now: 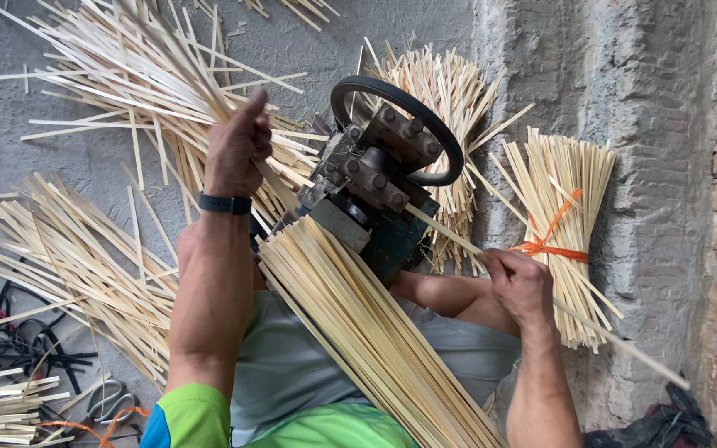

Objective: The person is using a specialized machine to split thin strips of bamboo by feeding them through the mechanism.

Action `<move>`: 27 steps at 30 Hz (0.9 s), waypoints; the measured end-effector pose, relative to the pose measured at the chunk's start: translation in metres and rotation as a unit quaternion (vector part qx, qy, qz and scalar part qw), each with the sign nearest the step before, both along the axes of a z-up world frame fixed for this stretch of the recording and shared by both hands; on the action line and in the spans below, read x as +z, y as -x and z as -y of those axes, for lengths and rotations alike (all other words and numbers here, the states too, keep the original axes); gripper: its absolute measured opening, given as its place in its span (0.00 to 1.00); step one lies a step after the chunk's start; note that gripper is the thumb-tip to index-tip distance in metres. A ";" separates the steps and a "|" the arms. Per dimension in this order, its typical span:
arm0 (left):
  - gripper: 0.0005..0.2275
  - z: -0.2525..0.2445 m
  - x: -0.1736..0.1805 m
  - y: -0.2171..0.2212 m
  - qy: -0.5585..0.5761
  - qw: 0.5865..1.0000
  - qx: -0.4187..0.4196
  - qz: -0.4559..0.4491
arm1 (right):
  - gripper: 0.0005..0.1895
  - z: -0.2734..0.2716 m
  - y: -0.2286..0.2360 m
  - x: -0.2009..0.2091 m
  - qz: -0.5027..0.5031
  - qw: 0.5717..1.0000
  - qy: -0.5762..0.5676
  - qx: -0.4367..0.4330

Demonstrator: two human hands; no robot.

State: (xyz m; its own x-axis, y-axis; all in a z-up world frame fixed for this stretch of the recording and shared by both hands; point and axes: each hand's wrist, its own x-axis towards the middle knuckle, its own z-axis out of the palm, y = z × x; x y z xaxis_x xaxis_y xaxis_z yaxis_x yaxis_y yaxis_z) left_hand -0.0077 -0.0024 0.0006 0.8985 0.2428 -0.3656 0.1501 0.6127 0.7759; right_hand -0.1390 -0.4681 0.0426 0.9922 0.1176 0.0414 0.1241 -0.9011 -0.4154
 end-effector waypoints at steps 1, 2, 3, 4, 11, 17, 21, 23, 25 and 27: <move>0.18 0.005 0.001 0.000 -0.024 0.999 -0.022 -0.006 | 0.12 -0.007 -0.006 -0.003 0.001 1.000 -0.001 0.000; 0.19 0.010 0.002 0.000 -0.048 0.998 -0.043 -0.014 | 0.12 -0.015 -0.012 -0.007 -0.034 0.999 -0.011 0.011; 0.19 0.014 0.002 0.000 -0.049 0.998 -0.042 -0.014 | 0.12 -0.022 -0.016 -0.010 -0.068 0.997 -0.020 0.022; 0.18 0.018 0.003 0.001 -0.067 0.996 -0.051 0.012 | 0.12 -0.028 -0.019 -0.011 -0.068 0.997 -0.020 0.024; 0.18 0.026 0.004 -0.001 -0.053 0.996 -0.037 0.062 | 0.13 -0.040 -0.021 -0.009 -0.126 0.992 0.008 -0.016; 0.16 0.020 0.010 -0.016 -0.111 0.987 0.002 0.119 | 0.15 -0.033 -0.011 -0.010 -0.091 0.995 -0.037 -0.019; 0.15 -0.004 0.027 -0.034 -0.177 0.970 0.054 0.157 | 0.17 -0.036 -0.008 0.007 -0.032 0.997 -0.061 0.040; 0.13 -0.027 0.051 -0.043 -0.195 0.964 0.072 0.163 | 0.17 -0.044 -0.006 0.021 -0.016 0.996 -0.069 0.051; 0.12 -0.045 0.082 -0.045 -0.253 0.939 0.099 0.211 | 0.16 -0.056 -0.009 0.036 0.000 0.995 -0.076 0.062; 0.11 -0.047 0.112 -0.042 -0.322 0.894 0.080 0.302 | 0.17 -0.072 -0.015 0.056 0.139 0.983 -0.016 0.121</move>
State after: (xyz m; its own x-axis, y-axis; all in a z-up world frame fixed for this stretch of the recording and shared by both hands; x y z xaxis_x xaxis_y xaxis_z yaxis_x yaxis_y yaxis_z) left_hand 0.0340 0.0447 0.1130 0.8197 0.3704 0.4369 -0.4653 -0.0140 0.8850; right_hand -0.1244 -0.3961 0.0987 0.8850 0.3436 0.3142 0.4465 -0.8176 -0.3635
